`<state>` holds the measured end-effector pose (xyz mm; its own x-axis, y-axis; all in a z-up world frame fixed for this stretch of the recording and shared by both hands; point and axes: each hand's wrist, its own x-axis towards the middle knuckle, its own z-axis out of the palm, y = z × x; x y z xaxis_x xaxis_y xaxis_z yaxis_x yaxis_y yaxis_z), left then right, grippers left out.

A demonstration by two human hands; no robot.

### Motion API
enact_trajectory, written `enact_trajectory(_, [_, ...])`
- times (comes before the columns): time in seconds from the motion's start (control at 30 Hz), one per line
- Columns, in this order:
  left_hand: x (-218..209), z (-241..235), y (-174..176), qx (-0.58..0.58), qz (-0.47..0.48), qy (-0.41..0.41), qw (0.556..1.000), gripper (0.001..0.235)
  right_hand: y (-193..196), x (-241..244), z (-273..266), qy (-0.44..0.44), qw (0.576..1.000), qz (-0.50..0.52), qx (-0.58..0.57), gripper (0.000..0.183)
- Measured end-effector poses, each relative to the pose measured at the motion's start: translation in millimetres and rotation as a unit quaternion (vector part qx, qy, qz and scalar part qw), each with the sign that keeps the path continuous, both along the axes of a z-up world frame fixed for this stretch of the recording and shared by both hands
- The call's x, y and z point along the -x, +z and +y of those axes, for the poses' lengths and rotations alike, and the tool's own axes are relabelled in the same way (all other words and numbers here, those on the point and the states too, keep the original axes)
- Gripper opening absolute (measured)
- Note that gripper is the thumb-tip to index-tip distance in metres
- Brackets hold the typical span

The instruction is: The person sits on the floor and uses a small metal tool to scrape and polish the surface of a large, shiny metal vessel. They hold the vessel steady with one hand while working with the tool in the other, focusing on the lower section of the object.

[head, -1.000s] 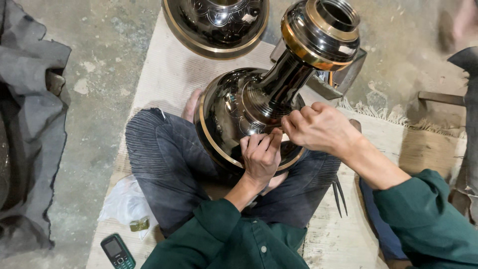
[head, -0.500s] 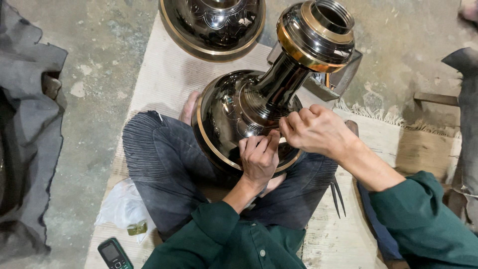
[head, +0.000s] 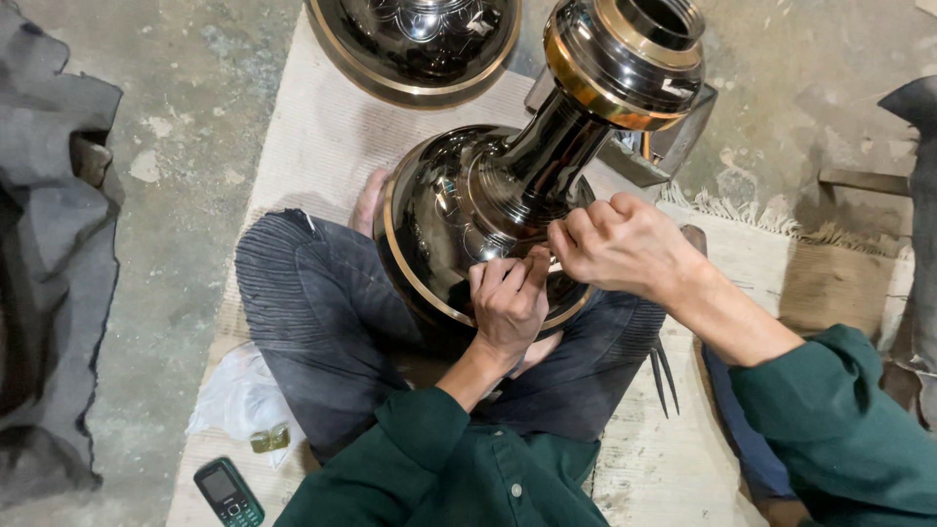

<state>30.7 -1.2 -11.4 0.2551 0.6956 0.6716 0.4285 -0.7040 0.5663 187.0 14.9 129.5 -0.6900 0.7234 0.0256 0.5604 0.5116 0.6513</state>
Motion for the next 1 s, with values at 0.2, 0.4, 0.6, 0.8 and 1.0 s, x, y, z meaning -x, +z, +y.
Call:
enact_trajectory(0.2, [-1,1,2,0.009,0.0,-0.002,1.0,0.027,-3,-2,2,-0.01,1.0,-0.017,0.017,0.012])
enact_trajectory(0.4, [1,2,7,0.011,0.005,-0.004,1.0,0.027,-3,0,0,-0.004,1.0,-0.016,-0.003,0.013])
enact_trajectory(0.6, [9,0,0,0.021,-0.043,-0.034,0.998,0.021,3,8,-14,-0.071,0.994,0.014,0.085,0.007])
enact_trajectory(0.8, [44,11,-18,0.045,-0.069,-0.01,0.997,0.018,14,22,-32,-0.216,0.953,0.069,0.2,0.037])
enact_trajectory(1.0, [61,17,-16,0.056,-0.064,0.004,0.996,0.029,11,42,-33,-0.23,0.947,0.101,0.201,0.027])
